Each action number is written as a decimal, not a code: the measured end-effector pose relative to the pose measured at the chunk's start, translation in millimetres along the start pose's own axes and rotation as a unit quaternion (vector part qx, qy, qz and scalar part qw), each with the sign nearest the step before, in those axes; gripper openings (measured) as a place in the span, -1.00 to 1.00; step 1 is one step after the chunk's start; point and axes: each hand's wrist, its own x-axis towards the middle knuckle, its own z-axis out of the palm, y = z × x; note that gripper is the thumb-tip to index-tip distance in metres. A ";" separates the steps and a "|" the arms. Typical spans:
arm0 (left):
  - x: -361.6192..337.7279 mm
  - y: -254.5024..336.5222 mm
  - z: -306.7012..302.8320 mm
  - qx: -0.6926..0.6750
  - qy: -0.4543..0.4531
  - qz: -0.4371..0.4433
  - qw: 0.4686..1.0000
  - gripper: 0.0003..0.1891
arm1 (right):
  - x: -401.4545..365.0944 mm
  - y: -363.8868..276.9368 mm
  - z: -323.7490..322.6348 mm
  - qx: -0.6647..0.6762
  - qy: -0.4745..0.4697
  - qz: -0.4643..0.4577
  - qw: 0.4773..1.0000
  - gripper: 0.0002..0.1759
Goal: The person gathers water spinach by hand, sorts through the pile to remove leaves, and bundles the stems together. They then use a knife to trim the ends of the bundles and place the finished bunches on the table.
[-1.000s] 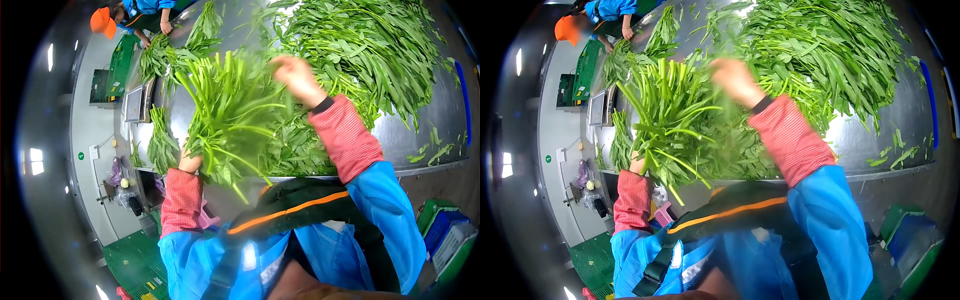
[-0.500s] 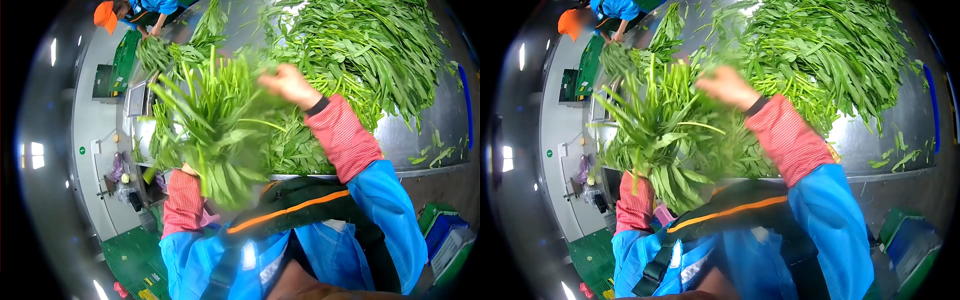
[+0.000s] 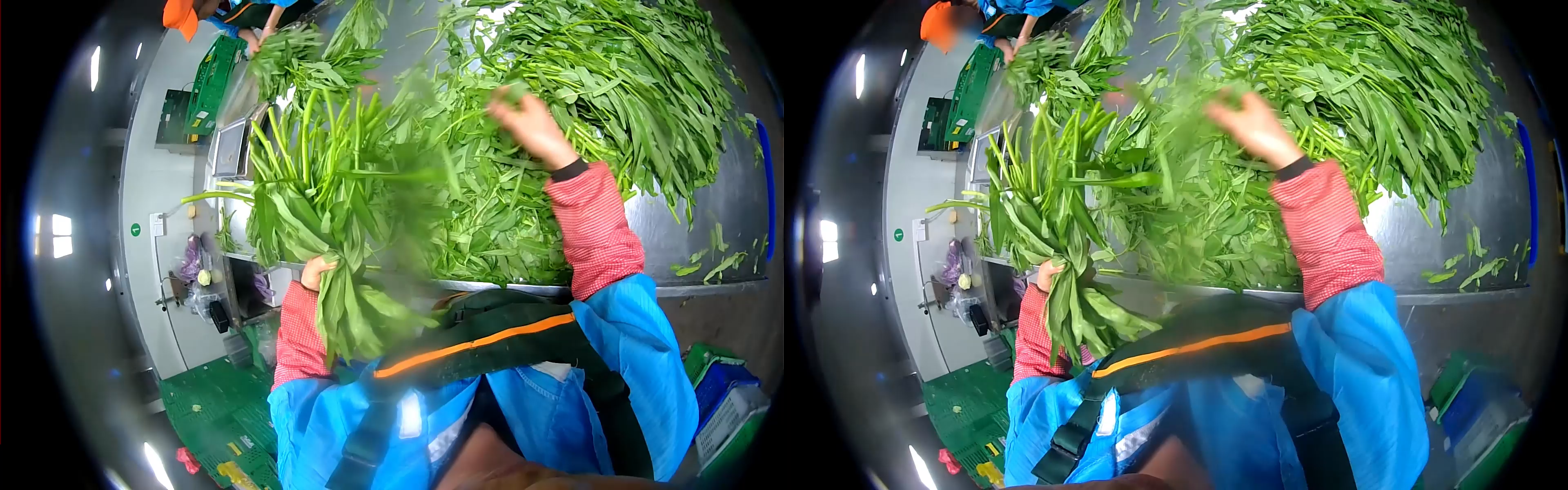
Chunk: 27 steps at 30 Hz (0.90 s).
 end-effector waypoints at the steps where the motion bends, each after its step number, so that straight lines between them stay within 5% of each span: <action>1: 3.3 -2.5 -7.0 -0.013 -0.036 0.006 0.999 -0.47 | -7.2 -13.4 15.5 0.003 -0.097 -0.016 0.995 -0.27; 3: 12.2 1.9 45.4 -0.054 -0.107 0.039 0.992 -0.43 | -9.4 -23.1 52.2 -0.086 -0.139 -0.104 0.981 0.00; 5: 24.8 -1.0 39.6 -0.064 -0.185 0.000 0.981 -0.40 | -12.5 -40.3 77.4 -0.001 -0.209 -0.143 0.967 0.06; 6: 25.7 -5.9 27.2 -0.045 -0.172 -0.003 0.984 -0.37 | 8.8 -10.8 101.2 -0.019 -0.242 -0.147 0.959 -0.14; 9: 12.1 -2.4 52.8 -0.023 -0.151 0.030 0.988 -0.35 | 6.2 -9.6 88.2 0.154 0.017 -0.123 0.980 -0.79; 10: 6.4 -5.1 53.8 -0.006 -0.123 0.027 0.992 -0.37 | 8.9 -26.4 54.1 0.301 -0.019 0.066 0.951 -0.74; 12: -2.8 -9.2 51.8 0.029 -0.068 0.021 0.997 -0.40 | 19.9 0.1 26.5 0.401 -0.008 0.071 0.913 -0.77; 13: -3.5 -19.2 5.1 0.158 -0.029 0.022 0.987 -0.49 | 10.2 -1.8 25.2 0.406 -0.031 0.098 0.908 -0.80; 15: -3.3 -17.2 -7.2 0.128 -0.063 0.002 0.990 -0.57 | -5.5 10.6 35.9 0.457 -0.035 0.109 0.882 -0.76; 17: -10.7 -12.6 3.7 0.238 -0.021 0.042 0.970 -0.58 | -2.2 23.1 32.9 0.491 0.107 0.212 0.838 -0.84; 18: -12.0 -10.6 12.3 0.246 -0.013 0.046 0.968 -0.57 | 8.4 53.5 24.4 0.608 0.149 0.226 0.746 -0.84; 19: -12.1 -6.1 25.7 0.254 0.004 0.060 0.965 -0.55 | 6.8 64.9 16.4 0.596 0.151 0.169 0.770 -0.81; 21: -12.3 3.1 52.4 0.270 0.039 0.085 0.958 -0.52 | -2.5 59.8 6.2 0.491 -0.004 0.105 0.865 -0.71; 22: -8.6 2.0 57.9 0.290 0.072 0.104 0.949 -0.52 | -19.9 17.4 17.9 0.375 0.018 0.129 0.918 -0.60; 23: -6.8 10.5 72.2 0.289 0.095 0.091 0.948 -0.54 | -22.4 19.9 23.2 0.343 -0.115 0.112 0.926 -0.52; 25: 1.6 20.4 103.3 0.288 0.132 0.123 0.940 -0.59 | -36.0 3.4 59.0 0.341 -0.226 0.077 0.909 -0.33; 27: 12.4 29.2 110.0 0.401 0.117 0.125 0.900 -0.55 | -44.6 -36.3 87.8 0.139 -0.279 0.150 0.938 -0.20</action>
